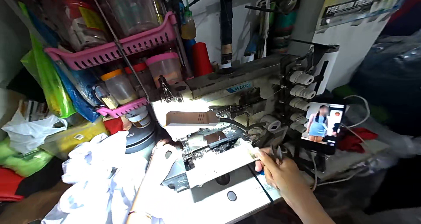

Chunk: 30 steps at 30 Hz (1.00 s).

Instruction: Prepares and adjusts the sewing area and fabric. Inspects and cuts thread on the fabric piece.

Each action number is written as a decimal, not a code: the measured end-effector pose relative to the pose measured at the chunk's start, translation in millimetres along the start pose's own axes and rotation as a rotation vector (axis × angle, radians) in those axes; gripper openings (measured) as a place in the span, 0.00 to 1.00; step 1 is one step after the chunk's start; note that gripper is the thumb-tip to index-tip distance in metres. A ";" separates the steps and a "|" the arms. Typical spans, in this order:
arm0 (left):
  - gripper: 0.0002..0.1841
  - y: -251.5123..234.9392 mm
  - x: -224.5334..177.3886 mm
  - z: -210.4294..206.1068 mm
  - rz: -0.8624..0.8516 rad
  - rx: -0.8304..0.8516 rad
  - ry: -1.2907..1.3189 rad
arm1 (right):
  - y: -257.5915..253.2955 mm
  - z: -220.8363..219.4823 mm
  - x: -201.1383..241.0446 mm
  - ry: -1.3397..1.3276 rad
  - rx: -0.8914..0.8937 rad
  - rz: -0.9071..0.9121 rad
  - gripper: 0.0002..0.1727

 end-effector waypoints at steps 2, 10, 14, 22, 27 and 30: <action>0.10 -19.3 43.7 -24.9 0.251 0.162 0.262 | 19.4 5.6 -9.5 -0.077 -0.003 -0.022 0.10; 0.16 -28.5 73.2 -35.5 0.255 0.218 0.051 | 68.9 9.0 -56.0 -0.131 -0.022 -0.236 0.08; 0.20 -22.1 98.9 -40.5 0.130 0.093 0.093 | 62.1 21.3 -59.1 0.044 0.072 -0.240 0.10; 0.21 -15.3 103.7 -34.9 0.116 0.071 0.032 | 18.7 48.6 -36.1 0.643 0.093 0.017 0.31; 0.21 -11.0 137.5 -35.6 0.068 0.071 0.059 | -5.2 14.7 -56.2 0.625 0.065 0.190 0.16; 0.21 -14.2 102.1 -29.9 0.042 0.085 0.048 | -3.7 20.2 -55.2 0.431 -0.127 0.311 0.13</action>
Point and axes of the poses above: each hand's wrist, its own y-axis away from the middle knuckle, its own z-axis out of the back of the hand, x = y × z, the point moved 4 cm from there along -y, towards the middle knuckle, and after that the axes turned 3 degrees about x, right-handed, at the moved point
